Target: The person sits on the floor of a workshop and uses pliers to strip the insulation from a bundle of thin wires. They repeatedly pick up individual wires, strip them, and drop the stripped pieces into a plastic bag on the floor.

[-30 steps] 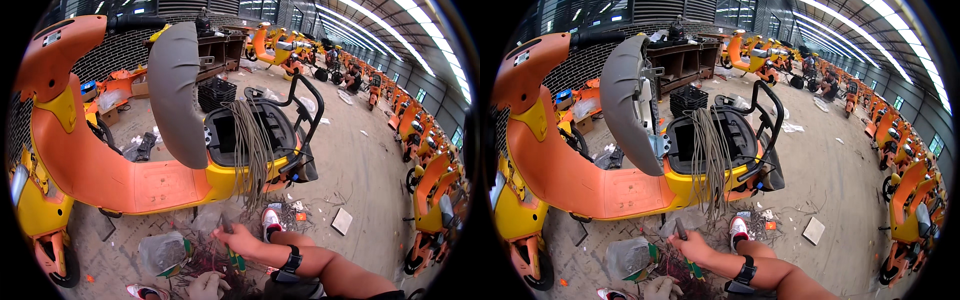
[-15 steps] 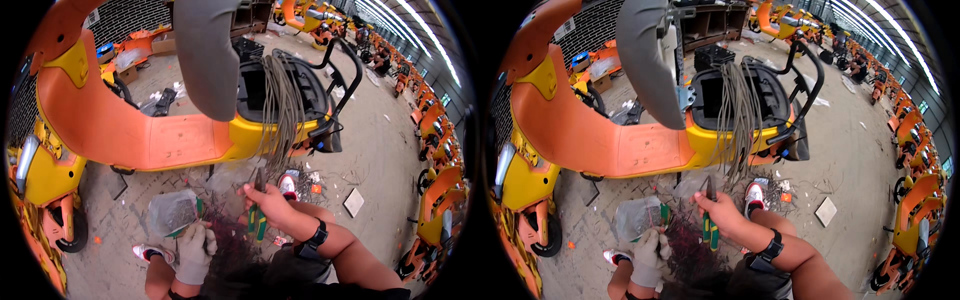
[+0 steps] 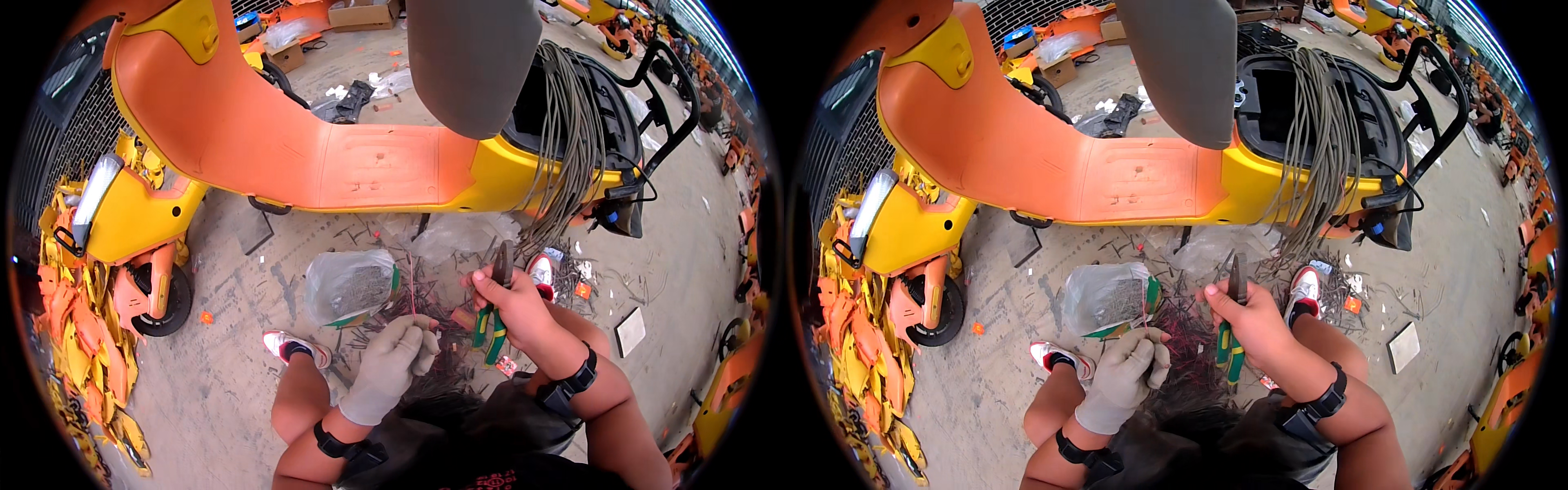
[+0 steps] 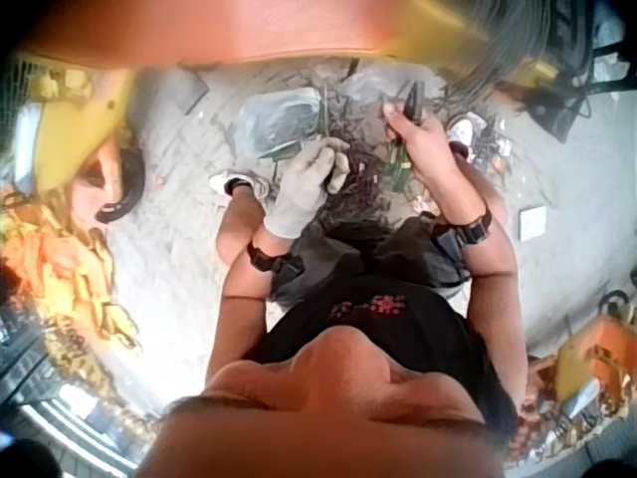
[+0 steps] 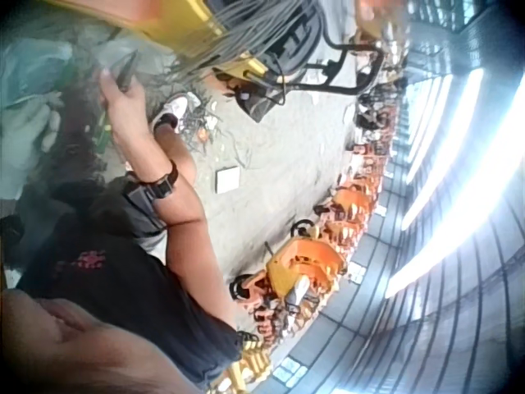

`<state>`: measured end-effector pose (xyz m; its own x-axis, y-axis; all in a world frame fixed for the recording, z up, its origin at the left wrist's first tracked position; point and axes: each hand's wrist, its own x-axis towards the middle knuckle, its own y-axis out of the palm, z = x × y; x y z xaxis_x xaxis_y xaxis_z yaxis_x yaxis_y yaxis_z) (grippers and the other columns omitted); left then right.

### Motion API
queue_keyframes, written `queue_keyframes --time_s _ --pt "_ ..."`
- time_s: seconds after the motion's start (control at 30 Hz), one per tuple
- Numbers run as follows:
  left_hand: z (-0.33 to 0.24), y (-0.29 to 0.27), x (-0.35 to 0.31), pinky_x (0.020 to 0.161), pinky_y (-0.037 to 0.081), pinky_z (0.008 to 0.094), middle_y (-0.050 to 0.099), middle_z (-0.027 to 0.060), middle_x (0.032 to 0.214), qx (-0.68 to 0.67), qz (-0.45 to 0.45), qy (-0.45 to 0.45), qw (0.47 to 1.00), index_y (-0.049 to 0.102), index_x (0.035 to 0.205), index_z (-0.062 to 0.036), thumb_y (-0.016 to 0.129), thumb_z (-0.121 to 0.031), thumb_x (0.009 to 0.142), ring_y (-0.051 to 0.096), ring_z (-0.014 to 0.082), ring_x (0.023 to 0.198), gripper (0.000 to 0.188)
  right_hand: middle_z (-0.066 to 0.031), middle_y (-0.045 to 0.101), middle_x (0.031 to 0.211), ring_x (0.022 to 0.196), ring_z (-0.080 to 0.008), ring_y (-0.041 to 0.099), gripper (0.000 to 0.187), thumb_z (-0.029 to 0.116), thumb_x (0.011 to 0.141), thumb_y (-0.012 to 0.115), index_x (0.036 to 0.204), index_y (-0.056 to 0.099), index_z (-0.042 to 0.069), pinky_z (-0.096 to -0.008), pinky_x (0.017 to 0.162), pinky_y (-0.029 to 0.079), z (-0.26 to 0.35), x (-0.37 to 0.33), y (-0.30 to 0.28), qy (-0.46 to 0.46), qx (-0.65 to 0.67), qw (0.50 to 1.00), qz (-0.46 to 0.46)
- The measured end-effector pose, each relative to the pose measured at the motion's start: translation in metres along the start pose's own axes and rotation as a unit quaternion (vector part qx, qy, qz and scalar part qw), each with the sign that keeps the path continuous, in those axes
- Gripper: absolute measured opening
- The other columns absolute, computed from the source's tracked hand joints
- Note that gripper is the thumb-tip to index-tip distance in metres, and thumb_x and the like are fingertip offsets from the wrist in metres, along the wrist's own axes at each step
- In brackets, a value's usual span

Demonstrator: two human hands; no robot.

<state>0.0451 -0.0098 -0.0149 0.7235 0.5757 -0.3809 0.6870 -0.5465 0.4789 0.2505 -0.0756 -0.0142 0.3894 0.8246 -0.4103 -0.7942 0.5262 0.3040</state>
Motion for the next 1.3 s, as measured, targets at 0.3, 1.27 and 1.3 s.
queue_keyframes --time_s 0.3,1.27,1.3 --pt "-0.001 -0.002 0.000 0.054 0.039 0.0223 0.062 0.0078 0.085 -0.004 -0.009 -0.012 1.000 0.050 0.124 0.0001 0.048 -0.023 0.104 0.054 0.0116 0.063 0.031 -0.0241 0.065 0.081 0.079 -0.0459 0.061 0.033 0.029 0.087 0.072 0.090 0.062 -0.002 -0.0467 0.072 0.049 0.003 -0.004 -0.003 -0.016 -0.506 0.862 0.004" --pt "0.011 -0.001 0.006 0.058 0.039 0.0224 0.062 0.0066 0.091 0.053 0.079 -0.066 0.993 0.054 0.117 0.0017 0.046 -0.019 0.102 0.049 0.0100 0.066 0.027 0.0012 0.063 0.079 0.069 -0.0071 0.053 0.016 0.017 0.097 0.063 0.099 0.067 0.002 -0.0239 0.064 0.045 -0.018 -0.012 0.014 0.021 -0.073 0.990 0.115" --pt "0.011 -0.001 0.006 0.058 0.039 0.0224 0.062 0.0065 0.090 0.049 0.075 -0.073 0.993 0.054 0.117 0.0016 0.046 -0.020 0.102 0.049 0.0101 0.066 0.027 0.0012 0.063 0.079 0.069 -0.0072 0.053 0.016 0.017 0.097 0.063 0.099 0.067 0.002 -0.0236 0.064 0.045 -0.017 -0.013 0.014 0.027 -0.067 0.991 0.116"
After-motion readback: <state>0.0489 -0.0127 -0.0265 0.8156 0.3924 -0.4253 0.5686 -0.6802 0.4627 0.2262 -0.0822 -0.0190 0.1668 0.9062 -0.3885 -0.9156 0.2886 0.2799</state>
